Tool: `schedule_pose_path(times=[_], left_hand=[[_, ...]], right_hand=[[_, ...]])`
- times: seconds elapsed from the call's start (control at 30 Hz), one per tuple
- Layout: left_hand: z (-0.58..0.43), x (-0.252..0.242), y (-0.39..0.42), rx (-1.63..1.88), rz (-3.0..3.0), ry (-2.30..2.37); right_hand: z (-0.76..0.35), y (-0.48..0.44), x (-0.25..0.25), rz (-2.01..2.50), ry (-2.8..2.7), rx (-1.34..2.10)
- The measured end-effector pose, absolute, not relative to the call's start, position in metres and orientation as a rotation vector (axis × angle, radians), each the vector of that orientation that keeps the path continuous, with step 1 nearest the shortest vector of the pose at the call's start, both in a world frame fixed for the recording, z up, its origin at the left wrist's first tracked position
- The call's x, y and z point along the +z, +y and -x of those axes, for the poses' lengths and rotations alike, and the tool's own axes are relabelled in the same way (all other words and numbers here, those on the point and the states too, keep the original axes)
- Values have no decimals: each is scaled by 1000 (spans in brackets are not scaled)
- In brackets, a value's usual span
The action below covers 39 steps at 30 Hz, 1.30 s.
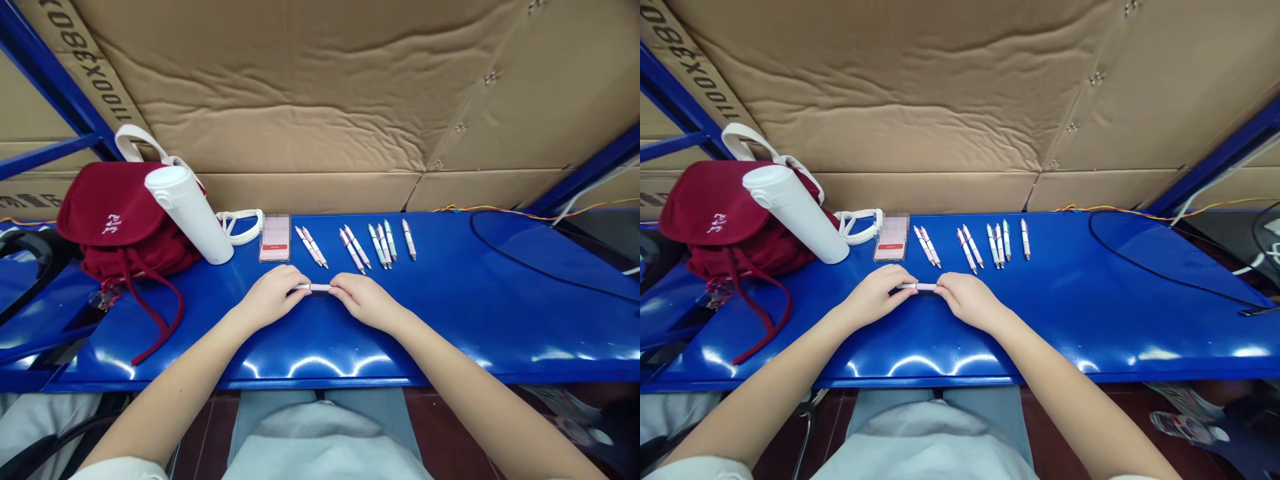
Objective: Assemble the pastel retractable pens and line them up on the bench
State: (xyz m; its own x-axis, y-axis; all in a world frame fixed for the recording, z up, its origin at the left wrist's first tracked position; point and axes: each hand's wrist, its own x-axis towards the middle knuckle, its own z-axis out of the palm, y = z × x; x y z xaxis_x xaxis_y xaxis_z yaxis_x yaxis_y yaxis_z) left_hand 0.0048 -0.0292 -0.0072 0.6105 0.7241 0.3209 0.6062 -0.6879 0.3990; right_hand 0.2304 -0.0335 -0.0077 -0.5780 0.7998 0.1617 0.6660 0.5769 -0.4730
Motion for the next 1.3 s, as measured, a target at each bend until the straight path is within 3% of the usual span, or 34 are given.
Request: schedule_pose_path(times=[0.2, 0.4, 0.6, 0.87, 1.0, 1.3], left_hand=[[-9, -3, -33, 694, -2657, 1136], [-5, 0, -30, 1065, -2613, 1460], [-3, -4, -27, 963, -2586, 1401], [-2, -5, -26, 907, -2613, 1383], [-2, -4, -27, 892, -2618, 1361], [-4, -5, -27, 843, -2616, 1336]], right_hand=[[-231, -33, -5, 1207, -2476, 533], [-260, -20, 5, 1640, -1964, 80], [-283, -6, 7, 2085, -1771, -106], [-279, -3, 1, 2173, -1984, -46], [-279, -3, 1, 2089, -1991, -91], [-221, -16, -19, 1274, -2547, -246]])
